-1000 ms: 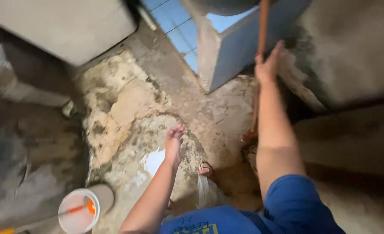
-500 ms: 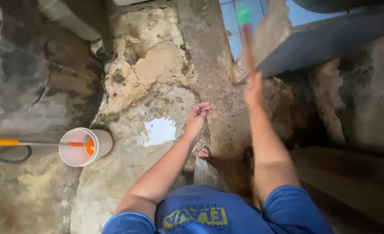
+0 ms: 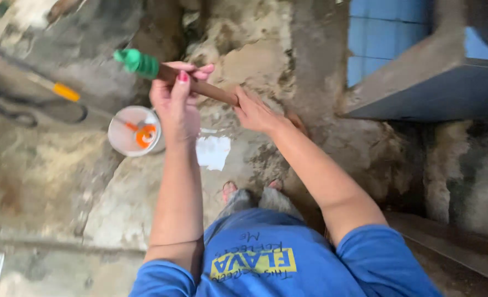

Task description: Drawing water from a well and cleaning the surrounding floor area with a mop and brush.

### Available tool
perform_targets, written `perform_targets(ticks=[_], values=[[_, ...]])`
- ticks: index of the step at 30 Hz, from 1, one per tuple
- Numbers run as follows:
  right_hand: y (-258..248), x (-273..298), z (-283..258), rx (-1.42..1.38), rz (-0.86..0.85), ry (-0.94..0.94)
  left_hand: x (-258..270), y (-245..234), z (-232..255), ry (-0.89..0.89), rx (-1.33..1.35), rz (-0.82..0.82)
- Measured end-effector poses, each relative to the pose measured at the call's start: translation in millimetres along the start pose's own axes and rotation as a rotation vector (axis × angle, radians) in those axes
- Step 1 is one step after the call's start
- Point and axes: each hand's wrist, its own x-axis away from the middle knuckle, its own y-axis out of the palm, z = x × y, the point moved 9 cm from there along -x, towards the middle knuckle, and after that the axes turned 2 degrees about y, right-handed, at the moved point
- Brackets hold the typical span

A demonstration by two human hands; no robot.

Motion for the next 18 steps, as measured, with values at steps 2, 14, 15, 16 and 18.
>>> perform_targets(ticks=[2, 14, 15, 16, 18], values=[[24.8, -10.6, -46.1, -0.087, -0.048, -0.085, 19.6, -2.1, 67.6, 0.203, -0.163, -0.112], [213.0, -50.5, -112.6, -0.293, -0.263, -0.173, 102.4, -62.7, 193.5, 0.305, -0.583, -0.012], [227.0, -48.3, -116.8, -0.295, -0.285, -0.192, 107.7, -65.6, 197.3, 0.319, -0.597, 0.01], [239.7, -44.3, -121.0, -0.237, -0.293, -0.235, 114.2, -66.0, 202.9, 0.37, -0.615, 0.023], [264.9, -25.0, -123.0, -0.179, -0.328, -0.292, 129.1, -63.7, 209.3, 0.429, -0.644, 0.064]])
